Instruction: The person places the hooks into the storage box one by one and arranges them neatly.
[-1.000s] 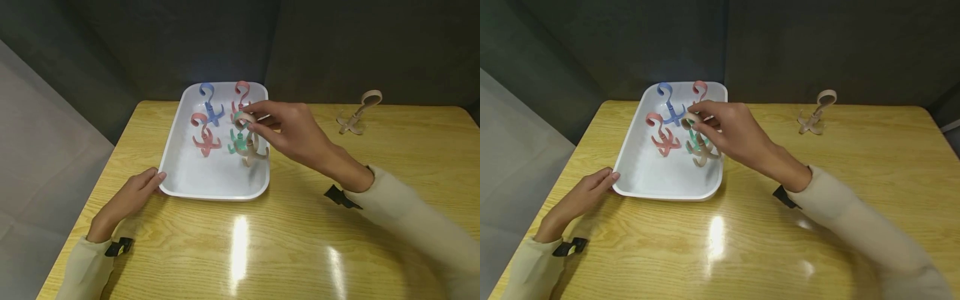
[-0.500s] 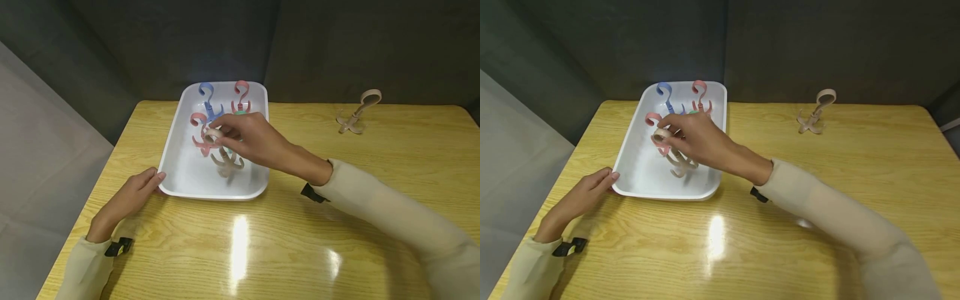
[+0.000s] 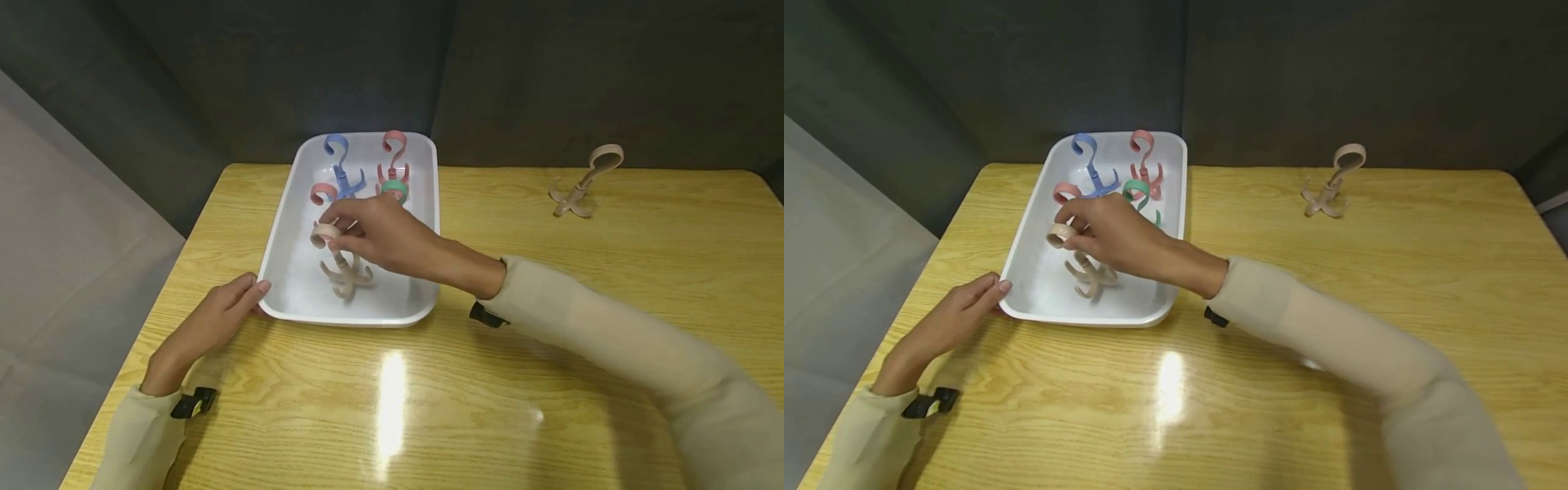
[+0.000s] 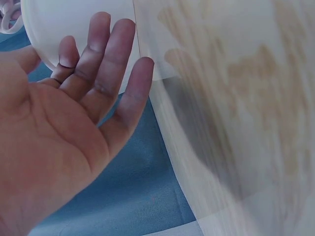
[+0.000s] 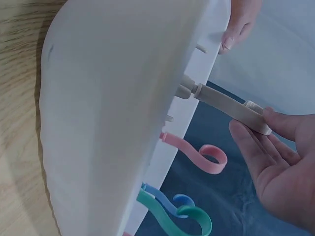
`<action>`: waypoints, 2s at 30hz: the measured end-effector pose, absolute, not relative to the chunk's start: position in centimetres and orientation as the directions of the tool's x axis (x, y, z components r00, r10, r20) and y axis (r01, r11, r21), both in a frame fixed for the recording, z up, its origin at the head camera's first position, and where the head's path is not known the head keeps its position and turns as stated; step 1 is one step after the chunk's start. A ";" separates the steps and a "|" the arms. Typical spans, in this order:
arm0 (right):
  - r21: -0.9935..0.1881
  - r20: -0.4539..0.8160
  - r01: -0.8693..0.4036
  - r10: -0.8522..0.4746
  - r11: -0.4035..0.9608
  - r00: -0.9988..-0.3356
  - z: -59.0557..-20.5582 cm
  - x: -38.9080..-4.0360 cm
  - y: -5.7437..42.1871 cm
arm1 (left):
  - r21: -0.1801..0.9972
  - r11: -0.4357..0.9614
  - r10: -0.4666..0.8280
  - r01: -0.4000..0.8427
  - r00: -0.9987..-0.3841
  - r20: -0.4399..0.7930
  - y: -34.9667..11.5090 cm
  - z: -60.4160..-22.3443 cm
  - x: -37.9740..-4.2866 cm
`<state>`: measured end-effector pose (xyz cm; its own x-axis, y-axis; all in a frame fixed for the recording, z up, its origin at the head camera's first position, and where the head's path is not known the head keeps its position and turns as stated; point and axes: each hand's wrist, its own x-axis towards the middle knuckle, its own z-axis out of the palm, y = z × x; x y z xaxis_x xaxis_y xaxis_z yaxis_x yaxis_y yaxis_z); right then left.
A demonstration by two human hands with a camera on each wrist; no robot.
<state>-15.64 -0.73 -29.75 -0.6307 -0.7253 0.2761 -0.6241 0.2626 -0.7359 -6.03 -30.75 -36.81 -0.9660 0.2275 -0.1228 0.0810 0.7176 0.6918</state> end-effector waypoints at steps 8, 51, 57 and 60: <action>-0.736 0.215 -0.600 -0.734 0.312 -0.645 -30.0 -15.6 -1.9 | 0.688 0.722 0.222 0.079 -0.967 -0.122 -30.7 -36.8 -6.1; -0.742 0.165 -0.583 -0.754 0.330 -0.636 -31.1 -15.1 -2.0 | 0.684 0.725 0.226 0.081 -0.966 -0.125 -30.7 -36.8 -6.1; -0.748 0.156 -0.581 -0.767 0.320 -0.623 -31.1 -14.9 -1.6 | 0.688 0.722 0.222 0.077 -0.967 -0.125 -30.6 -36.7 -6.1; -0.742 0.154 -0.590 -0.776 0.318 -0.611 -31.1 -14.8 -1.3 | 0.687 0.722 0.221 0.078 -0.967 -0.122 -30.6 -36.7 -6.1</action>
<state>-14.76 -1.34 -31.07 -0.6113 -0.7763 0.1540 -0.5905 0.3177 -0.7419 -6.06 -30.57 -36.66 -0.9675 0.2214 -0.1223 0.0785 0.7223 0.6871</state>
